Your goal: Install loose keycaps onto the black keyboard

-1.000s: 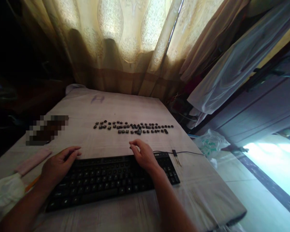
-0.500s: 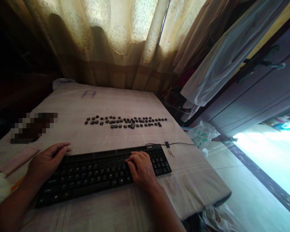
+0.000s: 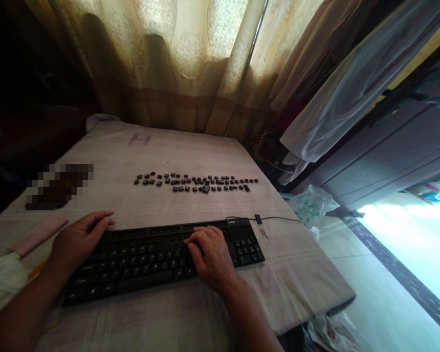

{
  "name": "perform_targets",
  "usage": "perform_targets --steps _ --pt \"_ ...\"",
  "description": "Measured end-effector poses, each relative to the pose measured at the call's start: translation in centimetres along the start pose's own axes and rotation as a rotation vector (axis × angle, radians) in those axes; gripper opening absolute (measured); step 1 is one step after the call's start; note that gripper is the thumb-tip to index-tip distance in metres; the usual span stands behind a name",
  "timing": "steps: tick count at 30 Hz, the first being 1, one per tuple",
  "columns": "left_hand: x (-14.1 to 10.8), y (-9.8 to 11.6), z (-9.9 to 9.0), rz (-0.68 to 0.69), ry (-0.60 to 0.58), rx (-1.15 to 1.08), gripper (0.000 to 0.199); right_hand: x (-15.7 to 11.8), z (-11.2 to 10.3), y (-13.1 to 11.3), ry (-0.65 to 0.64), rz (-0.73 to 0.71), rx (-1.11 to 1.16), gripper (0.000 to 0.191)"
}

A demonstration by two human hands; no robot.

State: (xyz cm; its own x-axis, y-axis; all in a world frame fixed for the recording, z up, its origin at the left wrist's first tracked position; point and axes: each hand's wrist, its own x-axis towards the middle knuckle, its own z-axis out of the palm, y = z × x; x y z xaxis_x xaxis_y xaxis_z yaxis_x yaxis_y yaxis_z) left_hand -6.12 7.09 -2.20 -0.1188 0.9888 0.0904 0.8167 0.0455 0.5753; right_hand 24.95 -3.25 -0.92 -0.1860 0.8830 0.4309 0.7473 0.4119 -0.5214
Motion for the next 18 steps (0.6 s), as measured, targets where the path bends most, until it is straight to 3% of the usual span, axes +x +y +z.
perform_targets --steps 18 --pt "0.0 -0.5 0.3 0.058 0.030 -0.055 0.044 1.2 1.4 -1.6 -0.101 -0.036 -0.033 0.014"
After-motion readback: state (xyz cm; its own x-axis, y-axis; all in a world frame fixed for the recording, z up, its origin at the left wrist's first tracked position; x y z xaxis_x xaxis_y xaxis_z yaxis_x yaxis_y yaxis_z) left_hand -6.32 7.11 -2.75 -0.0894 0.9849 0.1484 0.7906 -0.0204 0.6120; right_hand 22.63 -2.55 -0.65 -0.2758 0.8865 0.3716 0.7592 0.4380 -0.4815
